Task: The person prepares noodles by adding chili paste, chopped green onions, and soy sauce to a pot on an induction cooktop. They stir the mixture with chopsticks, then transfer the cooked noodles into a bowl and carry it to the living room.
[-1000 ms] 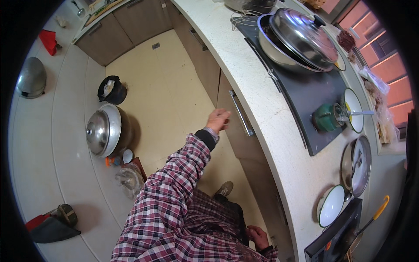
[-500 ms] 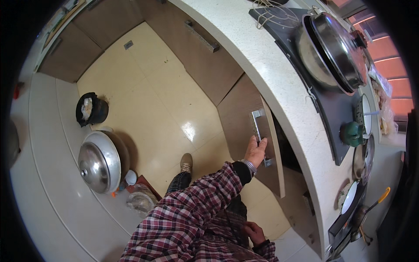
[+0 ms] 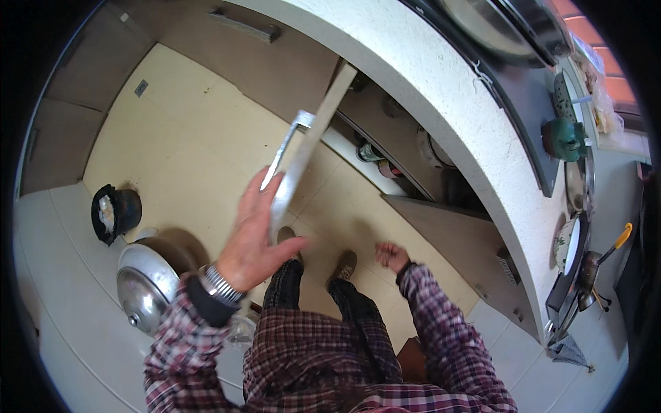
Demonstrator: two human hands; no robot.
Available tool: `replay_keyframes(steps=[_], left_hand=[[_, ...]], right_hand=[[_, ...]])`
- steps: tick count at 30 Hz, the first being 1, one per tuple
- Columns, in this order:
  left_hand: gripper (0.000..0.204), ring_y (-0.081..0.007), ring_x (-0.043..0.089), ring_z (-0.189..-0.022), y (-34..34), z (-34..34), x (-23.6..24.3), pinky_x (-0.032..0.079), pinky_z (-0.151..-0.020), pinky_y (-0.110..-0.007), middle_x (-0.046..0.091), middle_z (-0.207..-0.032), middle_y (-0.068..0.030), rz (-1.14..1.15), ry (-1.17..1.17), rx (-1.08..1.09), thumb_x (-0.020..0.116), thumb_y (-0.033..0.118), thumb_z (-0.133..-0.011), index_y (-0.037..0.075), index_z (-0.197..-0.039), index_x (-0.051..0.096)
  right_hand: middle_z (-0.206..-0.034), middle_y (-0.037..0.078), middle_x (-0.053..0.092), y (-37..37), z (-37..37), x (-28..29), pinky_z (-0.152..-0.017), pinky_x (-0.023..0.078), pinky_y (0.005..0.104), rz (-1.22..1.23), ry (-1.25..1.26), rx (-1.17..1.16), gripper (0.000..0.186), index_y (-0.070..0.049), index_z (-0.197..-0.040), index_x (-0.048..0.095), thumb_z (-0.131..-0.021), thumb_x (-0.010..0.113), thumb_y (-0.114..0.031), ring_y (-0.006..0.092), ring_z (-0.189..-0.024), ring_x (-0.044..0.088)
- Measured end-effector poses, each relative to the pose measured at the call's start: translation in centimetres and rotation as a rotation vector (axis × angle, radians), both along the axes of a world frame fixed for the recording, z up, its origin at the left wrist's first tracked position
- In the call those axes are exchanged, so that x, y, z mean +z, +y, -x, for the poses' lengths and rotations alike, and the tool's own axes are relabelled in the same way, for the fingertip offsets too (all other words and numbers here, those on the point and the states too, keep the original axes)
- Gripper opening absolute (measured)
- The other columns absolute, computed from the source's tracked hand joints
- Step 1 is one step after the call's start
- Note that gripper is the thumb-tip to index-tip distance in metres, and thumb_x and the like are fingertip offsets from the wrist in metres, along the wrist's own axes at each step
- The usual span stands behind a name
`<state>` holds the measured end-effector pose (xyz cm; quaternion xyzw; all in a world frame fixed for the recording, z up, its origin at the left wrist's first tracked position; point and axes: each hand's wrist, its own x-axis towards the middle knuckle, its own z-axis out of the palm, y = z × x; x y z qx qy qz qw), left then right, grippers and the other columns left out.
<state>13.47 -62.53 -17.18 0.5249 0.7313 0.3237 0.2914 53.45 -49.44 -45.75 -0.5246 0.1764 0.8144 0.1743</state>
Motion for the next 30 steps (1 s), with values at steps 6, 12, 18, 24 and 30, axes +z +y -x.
replay_keyframes(steps=[6, 12, 18, 24, 30], left_hand=[[0.072, -0.0359, 0.021, -0.138, -0.7, 2.7, 0.4, 0.02, -0.112, -0.038, 0.026, -0.145, -0.0236, 0.145, -0.004, -0.033, 0.062, 0.003, -0.075, -0.001, -0.139, 0.029], [0.081, -0.0302, 0.03, -0.133, -1.1, 3.1, -0.9, 0.023, -0.109, -0.041, 0.03, -0.142, -0.0204, 0.221, -0.066, 0.078, 0.063, 0.031, -0.084, -0.004, -0.142, 0.019], [0.086, -0.0305, 0.034, -0.13, -1.6, 1.8, -0.9, 0.028, -0.106, -0.042, 0.03, -0.143, -0.0204, 0.257, -0.172, 0.238, 0.065, 0.035, -0.084, -0.003, -0.144, 0.016], [0.072, -0.0348, 0.024, -0.135, -0.8, 1.5, -0.7, 0.017, -0.11, -0.044, 0.024, -0.144, -0.0243, 0.213, -0.029, 0.074, 0.056, 0.025, -0.078, -0.006, -0.138, 0.028], [0.072, -0.0358, 0.023, -0.136, 0.8, -3.0, -0.3, 0.017, -0.112, -0.042, 0.024, -0.145, -0.0243, 0.086, 0.035, 0.065, 0.052, 0.006, -0.076, -0.006, -0.14, 0.022]], right_hand=[[-0.112, 0.012, 0.052, 15.4, 4.5, -12.8, -0.079, 0.046, 0.0398, -0.777, -0.684, 0.636, 0.038, -0.003, -0.115, 0.046, -0.089, 0.052, -0.031, 0.0258, -0.091, 0.052], [-0.129, 0.012, 0.046, 21.5, 8.4, -15.2, -0.087, 0.045, 0.0368, -0.972, -1.097, 0.643, 0.056, -0.003, -0.125, 0.049, -0.082, 0.067, -0.033, 0.0241, -0.109, 0.05], [-0.108, 0.005, 0.059, 22.5, 6.2, -19.7, -0.081, 0.046, 0.0334, -1.085, -1.022, 0.487, 0.043, -0.008, -0.114, 0.058, -0.079, 0.073, -0.027, 0.0195, -0.095, 0.056], [-0.098, 0.002, 0.065, 13.2, 3.0, -20.0, -0.081, 0.047, 0.0305, -0.947, -0.792, 0.628, 0.033, -0.01, -0.107, 0.063, -0.078, 0.076, -0.021, 0.0173, -0.086, 0.06], [-0.096, 0.006, 0.068, 0.4, 1.2, -5.2, -0.085, 0.047, 0.0289, -0.806, -0.234, 0.343, 0.022, -0.001, -0.1, 0.066, -0.079, 0.07, -0.006, 0.0147, -0.09, 0.061]])
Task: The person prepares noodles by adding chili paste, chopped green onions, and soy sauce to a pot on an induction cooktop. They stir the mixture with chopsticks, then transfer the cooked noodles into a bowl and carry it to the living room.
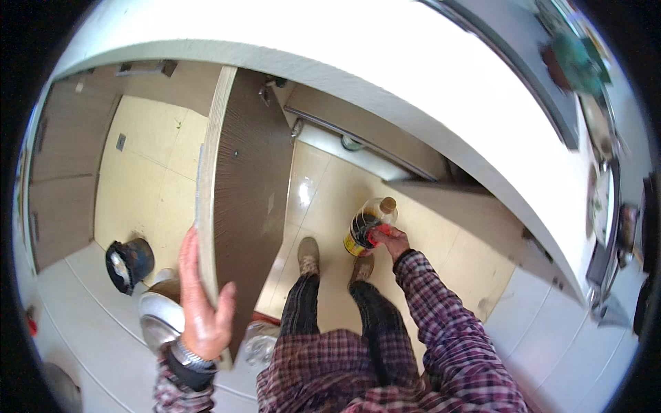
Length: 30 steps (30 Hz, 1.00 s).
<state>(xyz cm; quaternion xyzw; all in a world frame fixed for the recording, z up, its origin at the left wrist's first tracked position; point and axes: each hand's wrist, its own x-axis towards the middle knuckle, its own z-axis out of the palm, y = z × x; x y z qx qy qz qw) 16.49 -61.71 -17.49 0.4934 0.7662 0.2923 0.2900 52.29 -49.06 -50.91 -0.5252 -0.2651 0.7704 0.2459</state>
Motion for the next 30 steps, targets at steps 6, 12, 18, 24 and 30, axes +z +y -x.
replay_keyframes(steps=[6, 12, 18, 24, 30], left_hand=[[0.076, -0.0399, 0.017, -0.138, 3.0, -9.4, 0.9, 0.009, -0.111, -0.053, 0.022, -0.147, -0.0225, -0.217, 0.314, -0.035, 0.057, 0.005, -0.075, -0.001, -0.142, 0.022], [0.04, -0.0385, 0.051, -0.107, 4.5, -20.6, 5.4, 0.039, -0.094, -0.046, 0.055, -0.113, -0.0199, -0.45, -0.305, -0.742, 0.067, 0.011, -0.075, 0.002, -0.113, 0.056], [0.063, -0.0367, 0.05, -0.108, 4.2, -33.4, 9.0, 0.04, -0.095, -0.04, 0.054, -0.116, -0.0187, -0.178, -0.58, -1.008, 0.069, 0.014, -0.074, 0.003, -0.13, 0.042], [0.051, -0.0307, 0.051, -0.106, 6.4, -39.0, 10.9, 0.036, -0.096, -0.038, 0.06, -0.103, -0.0133, 0.023, -0.521, -0.868, 0.067, 0.01, -0.078, 0.005, -0.124, 0.044], [0.018, -0.0068, 0.051, -0.062, 8.0, -43.9, 13.1, 0.045, -0.057, -0.023, 0.059, -0.075, 0.0002, 0.142, -1.02, -0.694, 0.066, 0.01, -0.085, 0.001, -0.099, 0.059]], right_hand=[[-0.08, 0.0, 0.06, -7.7, -5.6, 24.9, -0.074, 0.046, 0.0245, -0.198, -0.211, -0.009, 0.01, -0.002, -0.085, 0.06, -0.082, 0.067, -0.008, 0.0089, -0.076, 0.055], [-0.085, -0.001, 0.06, -11.3, -9.2, 40.1, -0.071, 0.047, 0.0241, -0.278, -0.293, -0.333, 0.018, -0.002, -0.1, 0.06, -0.087, 0.065, -0.012, 0.0074, -0.078, 0.055], [-0.111, 0.006, 0.058, -13.7, -12.3, 46.6, -0.09, 0.044, 0.0326, -0.368, 0.076, -0.673, 0.027, 0.0, -0.117, 0.053, -0.091, 0.056, -0.01, 0.0175, -0.105, 0.055], [-0.117, 0.012, 0.052, -13.1, -16.9, 49.0, -0.094, 0.04, 0.0347, -0.782, -0.508, -0.123, 0.037, -0.002, -0.119, 0.052, -0.088, 0.061, -0.02, 0.0239, -0.109, 0.051], [-0.088, 0.01, 0.062, -11.8, -25.2, 54.5, -0.069, 0.049, 0.0296, -0.769, -0.642, -0.188, 0.034, -0.004, -0.111, 0.056, -0.086, 0.066, -0.024, 0.0215, -0.076, 0.062]])
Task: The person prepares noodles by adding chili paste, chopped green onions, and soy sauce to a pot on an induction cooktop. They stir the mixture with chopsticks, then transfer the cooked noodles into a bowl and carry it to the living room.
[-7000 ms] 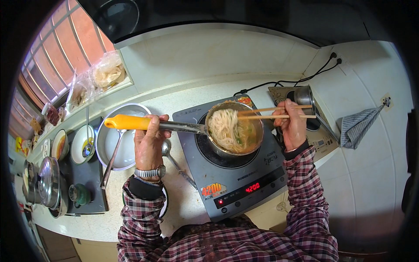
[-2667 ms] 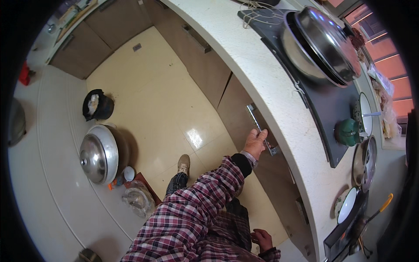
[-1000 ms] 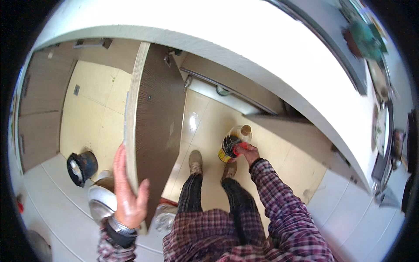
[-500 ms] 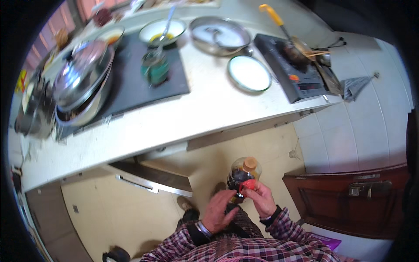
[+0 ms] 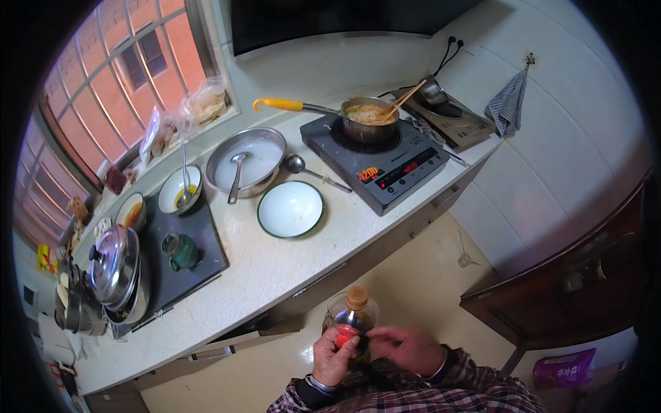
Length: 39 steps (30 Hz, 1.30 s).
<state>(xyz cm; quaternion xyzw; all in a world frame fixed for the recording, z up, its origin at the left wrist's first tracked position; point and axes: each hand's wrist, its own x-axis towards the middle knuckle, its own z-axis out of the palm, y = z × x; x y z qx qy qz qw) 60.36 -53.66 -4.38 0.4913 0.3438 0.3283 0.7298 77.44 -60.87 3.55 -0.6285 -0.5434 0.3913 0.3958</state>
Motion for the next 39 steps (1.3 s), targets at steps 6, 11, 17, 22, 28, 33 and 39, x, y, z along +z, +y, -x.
replay_keyframes(steps=[6, 11, 17, 22, 28, 33, 39], left_hand=[[0.016, -0.0052, 0.046, -0.062, 1.4, -1.7, 4.1, 0.039, -0.056, -0.02, 0.053, -0.07, 0.0022, -0.144, 0.1, -0.168, 0.06, 0.012, -0.09, 0.0, -0.102, 0.059], [0.021, -0.0062, 0.045, -0.06, 3.6, -4.5, 8.1, 0.037, -0.054, -0.019, 0.055, -0.071, -0.0009, -0.231, 0.065, -0.186, 0.056, 0.019, -0.094, -0.001, -0.1, 0.058], [0.025, -0.0059, 0.041, -0.057, 7.8, -7.3, 11.6, 0.031, -0.051, -0.021, 0.053, -0.068, -0.0005, -0.189, 0.105, -0.255, 0.059, 0.021, -0.092, -0.005, -0.093, 0.06], [0.028, -0.0063, 0.044, -0.061, 13.2, -8.4, 13.7, 0.037, -0.055, -0.021, 0.051, -0.068, 0.0001, -0.047, 0.057, -0.413, 0.057, 0.024, -0.093, -0.004, -0.094, 0.061], [0.029, -0.0053, 0.04, -0.057, 17.4, -11.2, 16.6, 0.032, -0.051, -0.021, 0.051, -0.067, -0.0002, 0.057, 0.047, -0.413, 0.056, 0.024, -0.094, -0.005, -0.094, 0.06], [0.029, -0.0055, 0.039, -0.055, 20.1, -13.8, 18.0, 0.031, -0.05, -0.021, 0.049, -0.063, -0.0002, 0.032, 0.078, -0.38, 0.056, 0.023, -0.094, -0.004, -0.085, 0.058], [0.027, -0.0054, 0.038, -0.054, 22.1, -17.6, 20.0, 0.03, -0.051, -0.02, 0.047, -0.06, 0.0025, -0.053, 0.211, -0.238, 0.054, 0.023, -0.095, -0.001, -0.082, 0.057]], right_hand=[[-0.074, 0.01, 0.064, 5.8, -5.9, 3.8, -0.054, 0.049, 0.032, -0.218, -0.259, -0.018, 0.036, -0.009, -0.103, 0.058, -0.08, 0.07, -0.034, 0.0239, -0.064, 0.064], [-0.069, 0.009, 0.062, 9.4, -8.7, 5.2, -0.052, 0.047, 0.0311, -0.449, -0.333, 0.051, 0.024, -0.007, -0.087, 0.062, -0.075, 0.075, -0.023, 0.0236, -0.058, 0.061], [-0.064, 0.007, 0.057, 13.4, -13.2, 6.7, -0.05, 0.045, 0.0327, -0.553, -0.268, 0.175, 0.016, -0.008, -0.081, 0.06, -0.079, 0.067, -0.022, 0.0259, -0.055, 0.057], [-0.074, 0.005, 0.059, 17.1, -16.8, 9.7, -0.056, 0.047, 0.0296, -0.57, -0.279, 0.421, 0.016, -0.007, -0.092, 0.066, -0.076, 0.068, -0.009, 0.0198, -0.063, 0.058], [-0.102, 0.008, 0.059, 21.0, -21.3, 12.9, -0.074, 0.05, 0.0308, -0.599, -0.231, 0.645, 0.017, -0.01, -0.096, 0.064, -0.082, 0.059, -0.001, 0.0243, -0.09, 0.06], [-0.113, 0.007, 0.058, 22.8, -25.6, 12.9, -0.08, 0.05, 0.0286, -0.663, -0.12, 0.442, 0.019, -0.008, -0.097, 0.065, -0.081, 0.06, 0.003, 0.0199, -0.098, 0.06], [-0.104, 0.006, 0.059, 23.9, -31.3, 9.5, -0.072, 0.051, 0.0226, -0.418, 0.333, 0.12, 0.021, -0.001, -0.105, 0.061, -0.084, 0.061, 0.001, 0.0081, -0.081, 0.058]])
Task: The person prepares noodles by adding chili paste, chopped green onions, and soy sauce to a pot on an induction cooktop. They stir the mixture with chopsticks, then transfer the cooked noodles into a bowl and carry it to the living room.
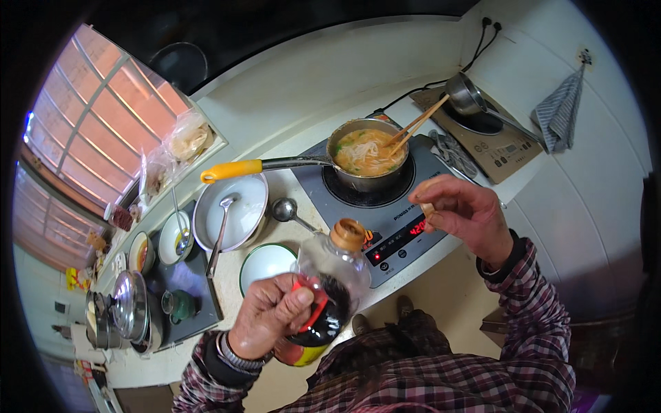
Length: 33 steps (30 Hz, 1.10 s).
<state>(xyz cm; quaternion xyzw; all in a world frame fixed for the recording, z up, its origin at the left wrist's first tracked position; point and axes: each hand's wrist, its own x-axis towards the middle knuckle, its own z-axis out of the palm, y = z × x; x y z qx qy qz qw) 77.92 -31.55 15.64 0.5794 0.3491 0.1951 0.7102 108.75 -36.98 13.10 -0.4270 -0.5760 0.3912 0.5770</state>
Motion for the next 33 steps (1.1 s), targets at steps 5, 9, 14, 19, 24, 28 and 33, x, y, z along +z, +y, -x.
replay_keyframes(steps=[5, 9, 14, 19, 24, 28, 33], left_hand=[[0.028, -0.0039, 0.035, -0.05, 3.0, -3.4, 2.4, 0.026, -0.046, -0.019, 0.044, -0.059, 0.0044, -0.041, 0.162, 0.057, 0.054, 0.027, -0.095, 0.001, -0.091, 0.062], [0.031, -0.0053, 0.031, -0.044, 5.8, -5.7, 3.2, 0.022, -0.041, -0.021, 0.041, -0.055, 0.0033, 0.024, 0.278, 0.038, 0.055, 0.031, -0.094, 0.001, -0.089, 0.06], [0.029, -0.0048, 0.029, -0.045, 8.1, -7.8, 3.0, 0.022, -0.041, -0.021, 0.038, -0.056, 0.004, 0.085, 0.329, 0.077, 0.051, 0.029, -0.096, 0.001, -0.091, 0.059], [0.03, -0.0048, 0.028, -0.045, 10.0, -9.3, 2.5, 0.023, -0.04, -0.021, 0.037, -0.057, 0.0035, 0.105, 0.425, 0.102, 0.05, 0.029, -0.097, 0.0, -0.09, 0.058], [0.03, -0.0051, 0.028, -0.044, 11.0, -10.5, 2.6, 0.023, -0.039, -0.021, 0.037, -0.056, 0.0031, 0.167, 0.461, 0.101, 0.05, 0.029, -0.097, 0.001, -0.088, 0.056], [0.03, -0.005, 0.03, -0.044, 11.7, -11.1, 2.4, 0.024, -0.039, -0.021, 0.038, -0.056, 0.0031, 0.129, 0.525, 0.077, 0.051, 0.031, -0.096, 0.003, -0.085, 0.054], [0.03, -0.0048, 0.031, -0.043, 12.5, -11.4, 2.0, 0.024, -0.038, -0.021, 0.039, -0.056, 0.0028, 0.144, 0.536, 0.077, 0.051, 0.03, -0.096, 0.002, -0.086, 0.054]], right_hand=[[-0.1, 0.008, 0.062, -1.5, -4.1, -4.0, -0.069, 0.051, 0.0237, 0.173, 0.12, -0.019, 0.019, 0.0, -0.105, 0.059, -0.087, 0.059, -0.002, 0.0098, -0.075, 0.059], [-0.099, 0.014, 0.064, -2.6, -7.2, -7.1, -0.067, 0.05, 0.0255, 0.257, 0.242, -0.039, 0.019, -0.001, -0.103, 0.057, -0.085, 0.054, 0.003, 0.0128, -0.071, 0.058], [-0.097, 0.015, 0.064, -2.6, -9.6, -10.1, -0.066, 0.049, 0.0244, 0.285, 0.371, -0.018, 0.014, -0.002, -0.101, 0.057, -0.087, 0.055, -0.002, 0.0126, -0.067, 0.057], [-0.095, 0.015, 0.064, -1.6, -11.0, -11.4, -0.065, 0.049, 0.0241, 0.3, 0.394, 0.011, 0.014, -0.001, -0.102, 0.056, -0.089, 0.057, -0.006, 0.0121, -0.066, 0.057], [-0.094, 0.015, 0.064, -0.6, -11.8, -11.9, -0.065, 0.049, 0.0237, 0.326, 0.416, 0.044, 0.013, -0.001, -0.102, 0.056, -0.09, 0.056, -0.007, 0.0112, -0.067, 0.057], [-0.094, 0.014, 0.064, -0.2, -12.0, -12.4, -0.065, 0.049, 0.0232, 0.346, 0.436, 0.073, 0.014, -0.001, -0.102, 0.056, -0.09, 0.056, -0.008, 0.0107, -0.068, 0.057], [-0.094, 0.014, 0.065, 0.0, -12.0, -12.9, -0.065, 0.049, 0.0228, 0.386, 0.436, 0.059, 0.016, -0.001, -0.103, 0.057, -0.09, 0.056, -0.01, 0.0107, -0.068, 0.057]])
